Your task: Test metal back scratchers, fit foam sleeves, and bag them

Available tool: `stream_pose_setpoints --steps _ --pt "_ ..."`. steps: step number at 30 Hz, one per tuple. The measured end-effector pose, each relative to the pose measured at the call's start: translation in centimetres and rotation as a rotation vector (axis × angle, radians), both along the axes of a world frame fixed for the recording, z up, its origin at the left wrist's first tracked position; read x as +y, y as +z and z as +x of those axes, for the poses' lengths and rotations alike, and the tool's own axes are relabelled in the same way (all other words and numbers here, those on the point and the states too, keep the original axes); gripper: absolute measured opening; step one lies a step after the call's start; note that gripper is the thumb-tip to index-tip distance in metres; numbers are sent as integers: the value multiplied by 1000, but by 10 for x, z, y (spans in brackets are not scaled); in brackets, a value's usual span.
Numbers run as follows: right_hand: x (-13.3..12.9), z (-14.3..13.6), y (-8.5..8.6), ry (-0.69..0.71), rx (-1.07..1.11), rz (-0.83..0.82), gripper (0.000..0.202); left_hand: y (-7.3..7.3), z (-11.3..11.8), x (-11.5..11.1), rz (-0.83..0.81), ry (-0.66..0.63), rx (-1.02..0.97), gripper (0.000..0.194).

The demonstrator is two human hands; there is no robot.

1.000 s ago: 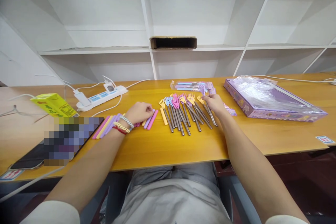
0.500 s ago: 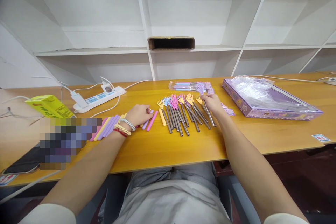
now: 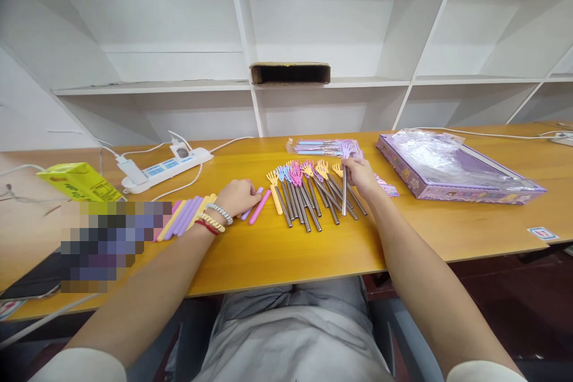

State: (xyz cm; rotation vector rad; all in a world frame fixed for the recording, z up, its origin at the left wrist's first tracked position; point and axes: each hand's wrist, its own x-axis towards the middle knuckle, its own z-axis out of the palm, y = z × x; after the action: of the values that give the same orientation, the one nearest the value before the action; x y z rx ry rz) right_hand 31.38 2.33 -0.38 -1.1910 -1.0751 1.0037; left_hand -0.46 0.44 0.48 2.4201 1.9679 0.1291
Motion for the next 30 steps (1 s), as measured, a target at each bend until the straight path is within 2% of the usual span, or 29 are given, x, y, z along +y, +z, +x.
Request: stream_pose_setpoints --steps 6,11,14,16,18,21,25,27,30 --pt "-4 -7 4 13 34 76 22 -5 -3 6 64 3 21 43" --pt "-10 -24 31 74 292 7 15 -8 -6 9 83 -15 15 40" --pt "-8 -38 49 162 317 5 11 -10 -6 11 88 -23 -14 42" --pt "-5 -47 52 232 316 10 8 -10 -7 12 85 -10 -57 42" --pt "-2 -57 47 274 337 8 7 -8 -8 11 85 12 -122 40" --pt "1 -67 30 303 385 -41 9 -2 -8 9 103 53 -224 37" --pt "-2 -69 12 344 390 -122 8 4 -7 5 223 103 -331 30" --pt "-4 -65 12 338 412 -128 11 5 -6 3 296 80 -382 26" --pt "-6 -57 16 302 456 -95 17 2 -4 1 369 -39 -436 24"
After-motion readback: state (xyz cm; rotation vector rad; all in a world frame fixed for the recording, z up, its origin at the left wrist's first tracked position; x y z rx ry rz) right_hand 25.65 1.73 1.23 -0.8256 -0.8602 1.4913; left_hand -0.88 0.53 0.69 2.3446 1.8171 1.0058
